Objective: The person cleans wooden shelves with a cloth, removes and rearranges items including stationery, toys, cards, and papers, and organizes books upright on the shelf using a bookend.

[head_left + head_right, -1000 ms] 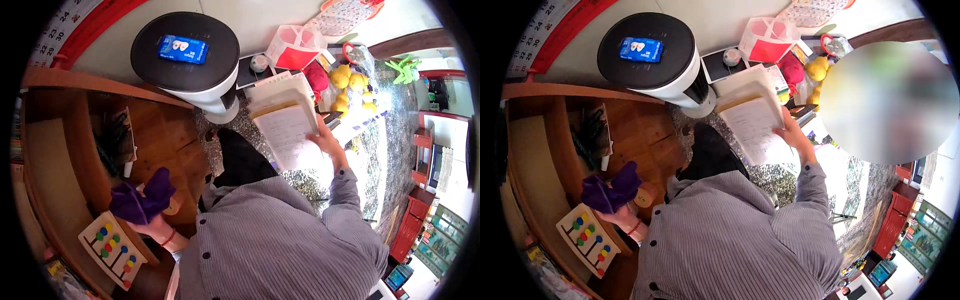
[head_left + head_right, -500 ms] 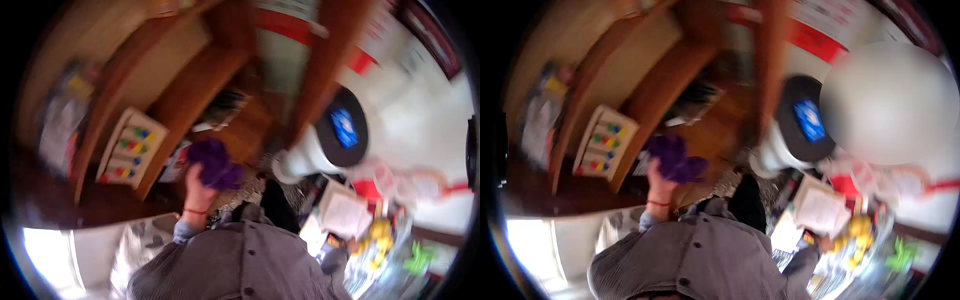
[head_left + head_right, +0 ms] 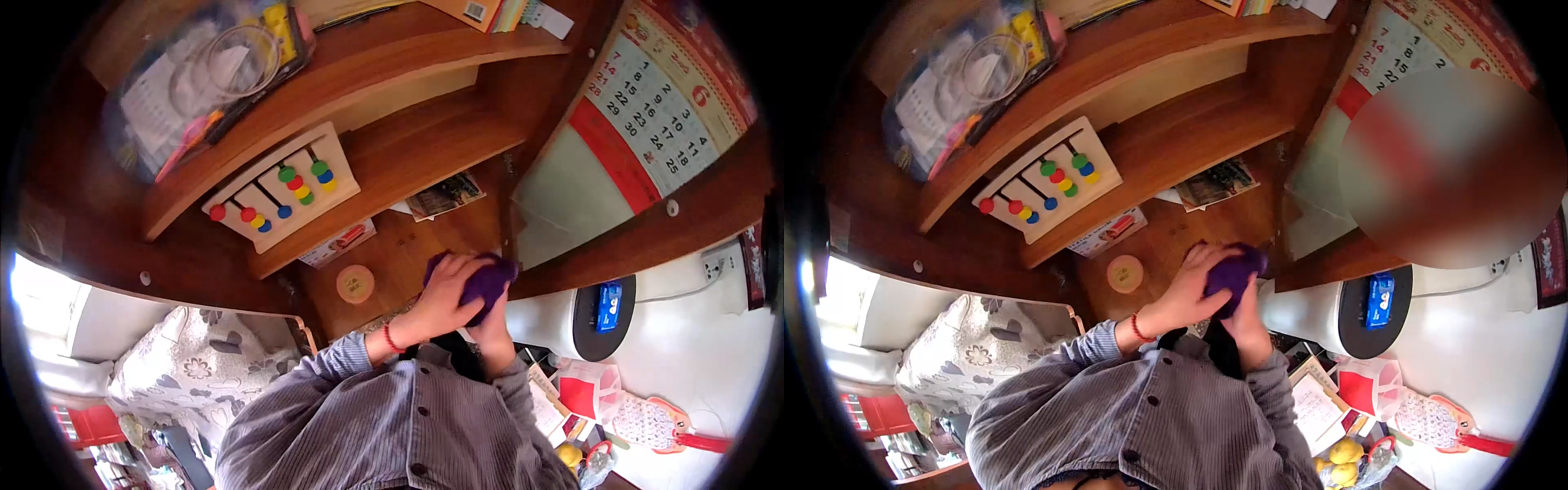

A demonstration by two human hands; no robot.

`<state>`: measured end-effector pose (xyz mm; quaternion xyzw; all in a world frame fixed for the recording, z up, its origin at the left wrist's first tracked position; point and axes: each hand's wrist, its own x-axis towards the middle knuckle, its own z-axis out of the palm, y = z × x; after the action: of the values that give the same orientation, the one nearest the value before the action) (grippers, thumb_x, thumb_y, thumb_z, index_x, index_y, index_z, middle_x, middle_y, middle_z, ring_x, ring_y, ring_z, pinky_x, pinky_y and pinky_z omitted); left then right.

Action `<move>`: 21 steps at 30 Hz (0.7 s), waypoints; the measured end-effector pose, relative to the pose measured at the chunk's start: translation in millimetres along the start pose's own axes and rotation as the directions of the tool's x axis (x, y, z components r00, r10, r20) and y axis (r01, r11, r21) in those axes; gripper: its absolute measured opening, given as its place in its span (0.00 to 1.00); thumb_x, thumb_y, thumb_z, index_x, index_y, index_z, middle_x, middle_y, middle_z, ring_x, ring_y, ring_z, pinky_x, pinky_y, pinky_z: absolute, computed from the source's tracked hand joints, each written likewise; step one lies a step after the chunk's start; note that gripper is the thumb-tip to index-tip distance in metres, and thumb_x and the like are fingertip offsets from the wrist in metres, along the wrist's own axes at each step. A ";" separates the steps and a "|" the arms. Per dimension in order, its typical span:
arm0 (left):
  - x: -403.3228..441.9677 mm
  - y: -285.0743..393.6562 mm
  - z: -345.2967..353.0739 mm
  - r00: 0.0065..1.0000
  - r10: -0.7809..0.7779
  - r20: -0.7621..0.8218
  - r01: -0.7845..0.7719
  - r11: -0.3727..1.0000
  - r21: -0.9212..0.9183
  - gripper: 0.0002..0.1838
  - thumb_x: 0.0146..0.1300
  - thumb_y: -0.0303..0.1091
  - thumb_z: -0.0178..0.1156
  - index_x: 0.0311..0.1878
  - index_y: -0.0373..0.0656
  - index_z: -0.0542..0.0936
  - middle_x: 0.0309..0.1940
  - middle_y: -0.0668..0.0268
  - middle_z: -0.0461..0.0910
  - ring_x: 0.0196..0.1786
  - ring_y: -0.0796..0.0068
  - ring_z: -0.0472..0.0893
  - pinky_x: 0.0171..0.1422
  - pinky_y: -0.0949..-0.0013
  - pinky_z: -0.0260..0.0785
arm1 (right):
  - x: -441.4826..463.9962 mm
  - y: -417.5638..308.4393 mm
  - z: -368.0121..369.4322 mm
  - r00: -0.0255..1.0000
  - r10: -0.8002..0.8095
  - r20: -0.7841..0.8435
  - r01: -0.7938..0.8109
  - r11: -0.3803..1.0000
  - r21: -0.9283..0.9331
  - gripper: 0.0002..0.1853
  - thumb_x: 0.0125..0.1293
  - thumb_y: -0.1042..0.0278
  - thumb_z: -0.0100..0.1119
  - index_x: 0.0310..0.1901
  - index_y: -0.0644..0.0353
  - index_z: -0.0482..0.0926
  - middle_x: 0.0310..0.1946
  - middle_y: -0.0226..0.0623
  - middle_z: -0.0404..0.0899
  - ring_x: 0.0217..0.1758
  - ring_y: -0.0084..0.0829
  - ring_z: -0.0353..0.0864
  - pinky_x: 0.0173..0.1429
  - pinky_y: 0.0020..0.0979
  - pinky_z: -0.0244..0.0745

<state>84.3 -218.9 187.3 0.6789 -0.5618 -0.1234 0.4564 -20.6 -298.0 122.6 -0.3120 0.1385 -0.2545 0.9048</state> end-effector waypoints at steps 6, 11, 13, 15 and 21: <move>12.2 -4.9 -69.5 0.969 0.014 -0.248 0.018 0.992 0.123 0.36 0.52 0.37 0.64 0.64 0.42 0.64 0.64 0.49 0.58 0.64 0.47 0.63 0.68 0.55 0.58 | 88.7 -48.7 48.4 0.972 -0.030 0.235 0.008 0.996 0.093 0.26 0.67 0.55 0.42 0.63 0.59 0.65 0.60 0.42 0.68 0.61 0.39 0.71 0.66 0.39 0.65; -40.8 -82.1 -108.0 0.865 -0.236 -0.443 0.429 0.807 0.406 0.34 0.60 0.38 0.60 0.66 0.34 0.60 0.66 0.43 0.58 0.69 0.46 0.59 0.69 0.54 0.55 | 176.1 -32.1 76.0 0.864 -0.159 0.478 0.485 0.518 -0.705 0.30 0.56 0.67 0.50 0.63 0.61 0.64 0.59 0.44 0.69 0.66 0.35 0.65 0.69 0.37 0.58; -55.1 -104.8 -117.1 0.835 -0.292 -0.466 0.497 0.763 0.412 0.34 0.59 0.37 0.59 0.66 0.33 0.60 0.66 0.43 0.58 0.68 0.45 0.59 0.70 0.54 0.54 | 213.1 4.3 76.9 0.774 0.080 0.628 0.626 0.058 -0.778 0.31 0.55 0.65 0.50 0.64 0.59 0.63 0.62 0.44 0.67 0.70 0.37 0.60 0.72 0.43 0.52; -61.2 -120.7 -112.9 0.829 -0.309 -0.466 0.524 0.721 0.454 0.34 0.58 0.36 0.59 0.65 0.33 0.60 0.66 0.43 0.57 0.69 0.44 0.59 0.71 0.54 0.53 | 245.1 39.1 71.8 0.746 0.219 0.628 0.666 -0.242 -0.706 0.31 0.56 0.62 0.50 0.64 0.58 0.64 0.64 0.44 0.65 0.70 0.40 0.60 0.72 0.47 0.49; -61.2 -130.9 -94.0 0.836 -0.274 -0.475 0.532 0.615 0.582 0.32 0.58 0.34 0.60 0.63 0.31 0.63 0.67 0.43 0.56 0.70 0.44 0.56 0.72 0.53 0.51 | 337.2 58.6 77.4 0.696 0.299 0.653 0.717 -0.241 -0.654 0.28 0.56 0.51 0.53 0.57 0.57 0.73 0.63 0.39 0.68 0.68 0.36 0.63 0.72 0.46 0.49</move>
<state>212.6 -126.3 118.8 0.9193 -0.3080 0.1143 0.2166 313.6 -404.7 113.8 -0.9634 -0.0991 -0.1049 0.2261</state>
